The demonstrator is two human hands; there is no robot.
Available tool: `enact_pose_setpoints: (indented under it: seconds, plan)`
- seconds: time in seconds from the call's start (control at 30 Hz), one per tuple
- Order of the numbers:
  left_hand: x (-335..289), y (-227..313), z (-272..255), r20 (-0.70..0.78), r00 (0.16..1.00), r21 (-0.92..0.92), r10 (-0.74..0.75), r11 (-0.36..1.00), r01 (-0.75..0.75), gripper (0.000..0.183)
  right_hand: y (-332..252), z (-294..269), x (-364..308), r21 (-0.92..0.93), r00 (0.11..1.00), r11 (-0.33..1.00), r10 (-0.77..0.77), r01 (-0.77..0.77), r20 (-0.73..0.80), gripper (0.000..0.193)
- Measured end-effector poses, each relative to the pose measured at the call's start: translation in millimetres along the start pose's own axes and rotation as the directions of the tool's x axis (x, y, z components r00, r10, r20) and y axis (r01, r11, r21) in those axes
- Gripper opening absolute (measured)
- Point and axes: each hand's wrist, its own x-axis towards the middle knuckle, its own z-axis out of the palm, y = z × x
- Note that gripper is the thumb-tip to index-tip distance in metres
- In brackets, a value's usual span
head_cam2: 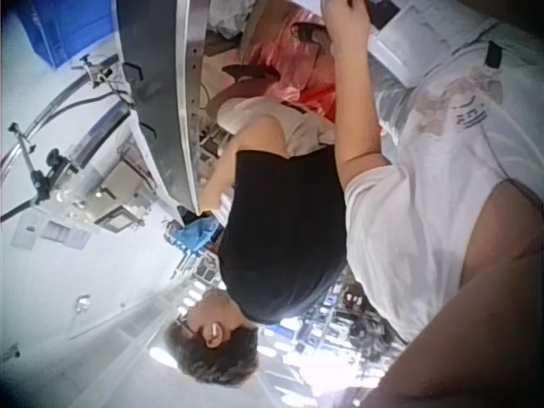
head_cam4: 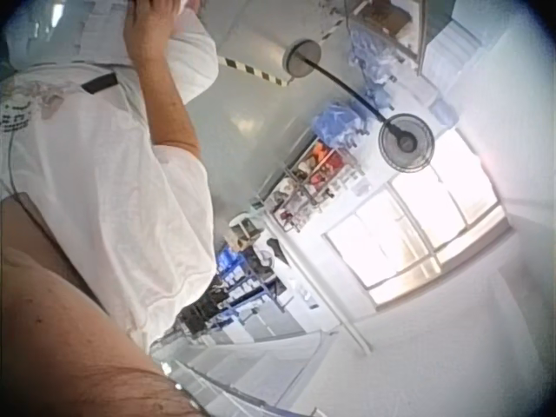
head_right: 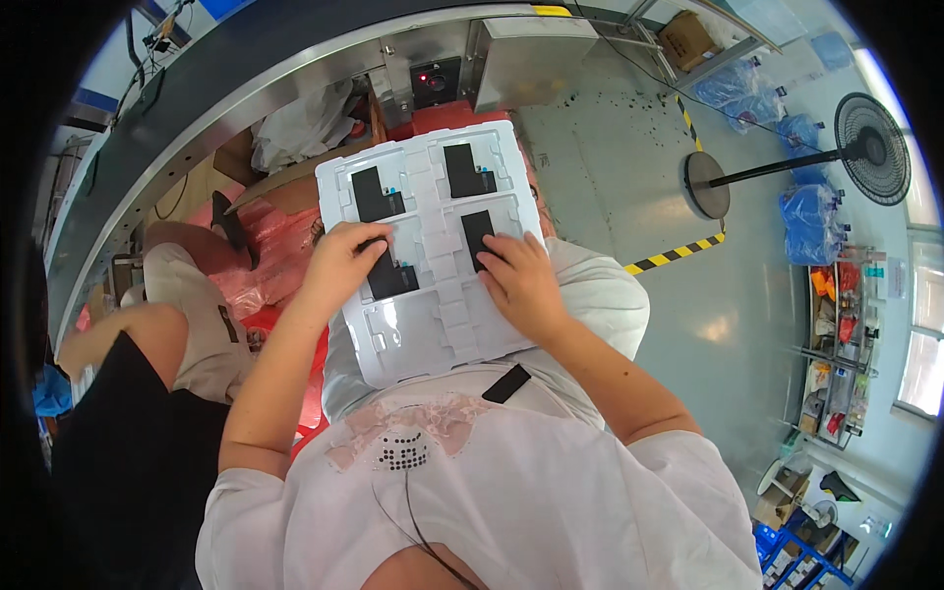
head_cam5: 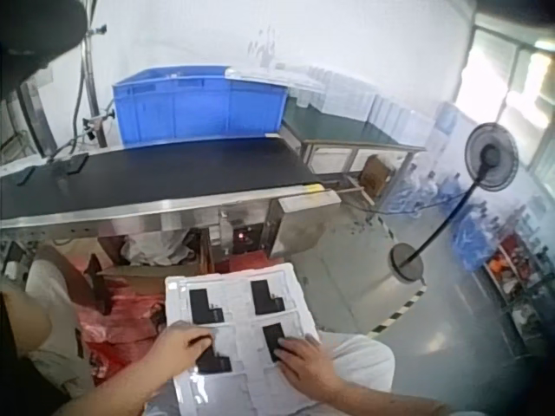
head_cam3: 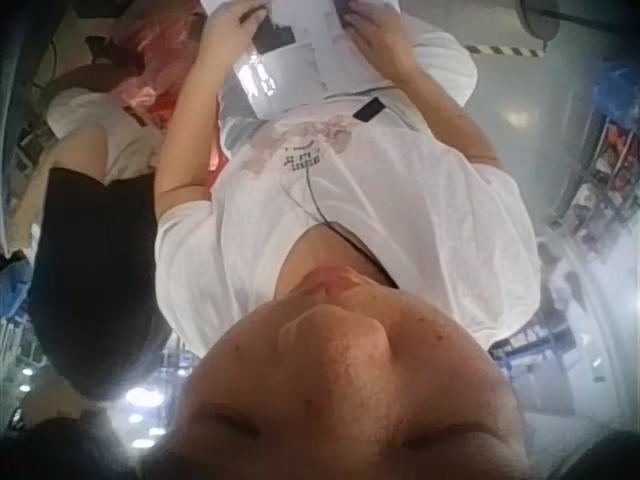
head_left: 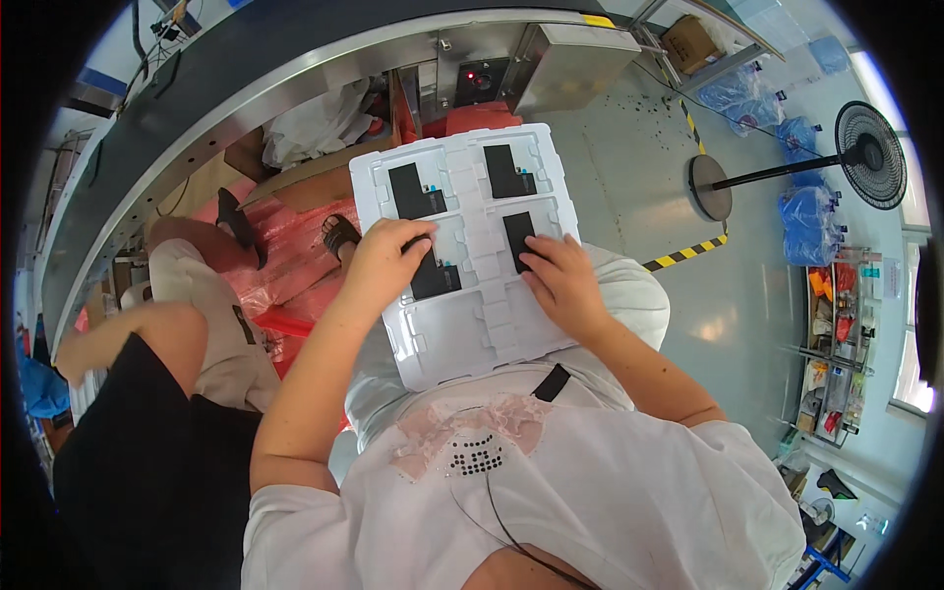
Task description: The person places small black electronic components into a white plastic tray with multiple compartments. They repeatedly pick up components from a nearby blue bin and insert them into the tray slots, occasionally adjusting the tray's position.
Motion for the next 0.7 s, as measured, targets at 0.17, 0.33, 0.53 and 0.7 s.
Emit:
enact_pose_setpoints:
  seconds: [0.17, 0.33, 0.53, 0.7]
  plan:
    - [-28, 2, 38, -0.183, 0.907, 0.538, 0.379, 0.811, -0.230, 0.023, -12, 2, -14, -0.123, 0.998, 0.992, 0.003, -0.011, -0.061, 0.033]
    - [-28, 3, 40, -0.320, 0.873, 0.589, 0.368, 0.799, -0.121, 0.032, -30, -31, 59, -0.004, 0.908, 0.994, -0.104, 0.112, -0.405, 0.030]
    - [-24, 9, 20, -0.392, 0.839, 0.491, 0.378, 0.857, -0.157, 0.040, -67, -63, 244, -0.126, 0.687, 0.887, -0.428, 0.445, -0.587, 0.024]
    - [40, 55, -84, -0.619, 0.475, 0.613, 0.625, 0.763, -0.205, 0.031, -116, -35, 381, -0.299, 0.917, 0.945, -0.234, 0.135, -0.324, 0.033]
